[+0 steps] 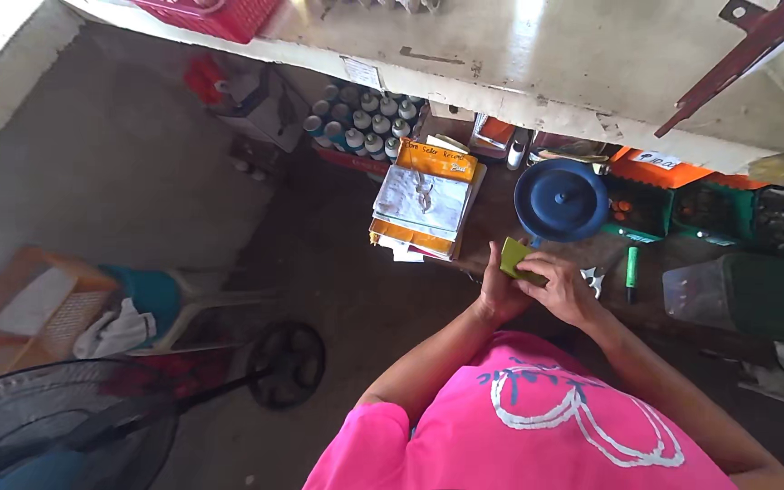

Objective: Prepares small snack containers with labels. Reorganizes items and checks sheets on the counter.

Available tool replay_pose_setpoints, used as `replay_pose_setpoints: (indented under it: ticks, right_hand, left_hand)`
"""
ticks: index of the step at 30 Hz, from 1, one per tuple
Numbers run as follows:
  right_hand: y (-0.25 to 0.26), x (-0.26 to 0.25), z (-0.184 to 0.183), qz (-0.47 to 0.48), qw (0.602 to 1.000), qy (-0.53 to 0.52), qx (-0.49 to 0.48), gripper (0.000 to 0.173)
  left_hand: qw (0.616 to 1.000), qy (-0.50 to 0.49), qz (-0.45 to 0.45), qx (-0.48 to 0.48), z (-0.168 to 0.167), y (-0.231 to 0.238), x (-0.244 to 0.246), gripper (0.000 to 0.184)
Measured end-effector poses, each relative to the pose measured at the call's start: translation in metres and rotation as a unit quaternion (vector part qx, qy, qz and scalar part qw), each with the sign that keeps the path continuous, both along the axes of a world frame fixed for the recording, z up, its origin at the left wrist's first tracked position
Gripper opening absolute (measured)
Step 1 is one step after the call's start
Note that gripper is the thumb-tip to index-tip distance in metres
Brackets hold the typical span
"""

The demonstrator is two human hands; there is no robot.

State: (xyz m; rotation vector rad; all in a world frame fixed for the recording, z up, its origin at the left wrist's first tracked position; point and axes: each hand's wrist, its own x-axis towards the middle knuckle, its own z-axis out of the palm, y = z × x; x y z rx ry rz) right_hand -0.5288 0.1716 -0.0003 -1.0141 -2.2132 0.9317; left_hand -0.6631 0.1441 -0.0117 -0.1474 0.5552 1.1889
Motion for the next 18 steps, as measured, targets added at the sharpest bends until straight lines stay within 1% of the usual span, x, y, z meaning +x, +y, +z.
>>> replay_pose_setpoints:
  ticks: [4,8,11,13,15,18]
  right_hand:
    - [0.007,0.004,0.005,0.003,0.994,-0.001,-0.11,0.034]
    - [0.008,0.005,0.0,0.001,0.99,-0.001,-0.143,0.037]
    - [0.01,0.007,-0.003,-0.001,0.987,-0.008,-0.16,0.037]
    - [0.01,0.007,-0.004,-0.002,0.988,-0.015,-0.155,0.037]
    - [0.008,0.005,-0.004,-0.001,0.991,-0.03,-0.134,0.04]
    - [0.003,-0.002,-0.009,-0.004,0.997,-0.043,-0.064,0.031]
  left_hand:
    - [1.0,-0.016,-0.01,0.024,-0.004,-0.001,-0.003,0.077]
    - [1.0,-0.013,-0.024,0.009,-0.005,-0.002,-0.003,0.077]
    - [1.0,-0.016,-0.026,-0.002,-0.005,0.0,-0.002,0.076]
    - [1.0,-0.016,-0.021,-0.008,-0.005,0.0,-0.001,0.075]
    - [1.0,0.005,-0.011,-0.019,-0.004,0.001,0.0,0.074]
    - [0.998,0.048,-0.004,-0.037,-0.002,0.003,0.002,0.077]
